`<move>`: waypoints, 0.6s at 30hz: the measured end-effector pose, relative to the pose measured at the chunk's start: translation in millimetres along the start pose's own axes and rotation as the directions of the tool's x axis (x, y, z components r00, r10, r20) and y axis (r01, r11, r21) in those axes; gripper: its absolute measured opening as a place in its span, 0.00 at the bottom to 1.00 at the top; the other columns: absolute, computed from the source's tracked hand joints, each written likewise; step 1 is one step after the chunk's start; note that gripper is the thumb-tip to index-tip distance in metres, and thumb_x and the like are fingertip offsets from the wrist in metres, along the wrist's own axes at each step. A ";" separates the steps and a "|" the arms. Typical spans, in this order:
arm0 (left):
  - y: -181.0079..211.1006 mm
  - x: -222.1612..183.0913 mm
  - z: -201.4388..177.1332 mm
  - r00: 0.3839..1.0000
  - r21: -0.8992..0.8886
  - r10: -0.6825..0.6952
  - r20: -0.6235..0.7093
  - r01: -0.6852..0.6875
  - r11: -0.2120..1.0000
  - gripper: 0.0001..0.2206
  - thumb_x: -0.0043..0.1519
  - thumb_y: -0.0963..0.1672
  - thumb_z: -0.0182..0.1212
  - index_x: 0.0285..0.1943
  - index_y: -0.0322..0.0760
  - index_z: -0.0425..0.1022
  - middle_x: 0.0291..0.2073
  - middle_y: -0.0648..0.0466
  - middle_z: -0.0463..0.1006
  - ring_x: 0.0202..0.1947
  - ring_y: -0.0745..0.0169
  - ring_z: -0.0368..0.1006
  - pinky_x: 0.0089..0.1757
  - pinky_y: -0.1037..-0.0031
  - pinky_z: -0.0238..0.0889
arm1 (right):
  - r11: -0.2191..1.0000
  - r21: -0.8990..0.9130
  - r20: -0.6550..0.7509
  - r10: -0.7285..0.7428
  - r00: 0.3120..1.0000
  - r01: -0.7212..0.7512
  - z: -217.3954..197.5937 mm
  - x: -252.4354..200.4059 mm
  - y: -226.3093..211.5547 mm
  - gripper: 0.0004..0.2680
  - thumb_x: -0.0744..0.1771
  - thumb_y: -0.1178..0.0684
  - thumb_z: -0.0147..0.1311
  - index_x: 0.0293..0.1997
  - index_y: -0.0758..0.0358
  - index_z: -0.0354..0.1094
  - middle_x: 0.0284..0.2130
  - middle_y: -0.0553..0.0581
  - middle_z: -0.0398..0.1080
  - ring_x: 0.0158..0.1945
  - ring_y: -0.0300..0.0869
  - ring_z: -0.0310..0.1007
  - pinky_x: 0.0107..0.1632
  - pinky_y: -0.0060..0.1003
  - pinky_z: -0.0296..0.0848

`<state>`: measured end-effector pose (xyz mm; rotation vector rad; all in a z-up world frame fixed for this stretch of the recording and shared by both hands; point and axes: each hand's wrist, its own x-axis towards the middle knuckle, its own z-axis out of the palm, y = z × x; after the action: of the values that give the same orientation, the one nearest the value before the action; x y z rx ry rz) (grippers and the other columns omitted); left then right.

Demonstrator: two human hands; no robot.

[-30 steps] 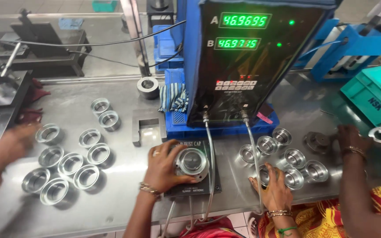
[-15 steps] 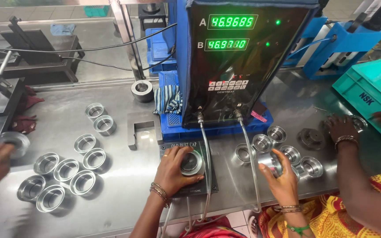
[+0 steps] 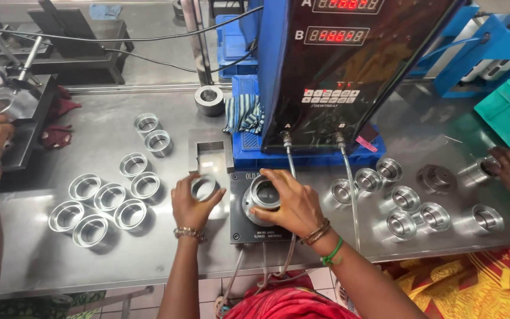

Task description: Measure metal rings and components using digital testing equipment and organize them into bins.

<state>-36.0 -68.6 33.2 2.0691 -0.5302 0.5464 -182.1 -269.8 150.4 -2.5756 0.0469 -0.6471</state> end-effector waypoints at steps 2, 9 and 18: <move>-17.7 -13.1 -3.7 0.981 0.156 -0.183 0.058 0.172 0.973 0.32 0.39 0.55 0.80 0.50 0.42 0.76 0.47 0.50 0.78 0.46 0.44 0.71 0.48 0.59 0.65 | 0.998 -0.061 0.065 0.034 0.997 -0.030 4.2 2.1 -0.7 0.30 0.57 0.33 0.67 0.62 0.52 0.65 0.53 0.56 0.72 0.48 0.53 0.77 0.45 0.47 0.77; -11.8 -27.7 -7.8 0.930 0.410 -0.345 0.126 0.268 0.872 0.28 0.39 0.54 0.79 0.49 0.48 0.78 0.53 0.51 0.76 0.53 0.43 0.69 0.51 0.55 0.63 | 0.999 0.030 0.016 -0.029 0.999 0.029 -5.6 -14.2 18.9 0.28 0.60 0.35 0.66 0.63 0.54 0.64 0.55 0.56 0.72 0.50 0.52 0.77 0.48 0.46 0.76; 108.1 -47.8 -8.4 0.897 -0.046 0.315 0.311 -0.317 0.947 0.44 0.37 0.64 0.75 0.62 0.50 0.68 0.66 0.42 0.62 0.67 0.34 0.56 0.60 0.34 0.41 | 0.915 -0.200 -0.264 0.293 0.919 -0.349 -31.5 -95.4 196.4 0.11 0.69 0.44 0.56 0.56 0.52 0.72 0.44 0.51 0.75 0.33 0.41 0.75 0.38 0.38 0.73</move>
<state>-136.6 -107.9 81.9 2.0995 -1.0685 0.4005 -265.1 -443.5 42.6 -2.6180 0.6553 -0.8486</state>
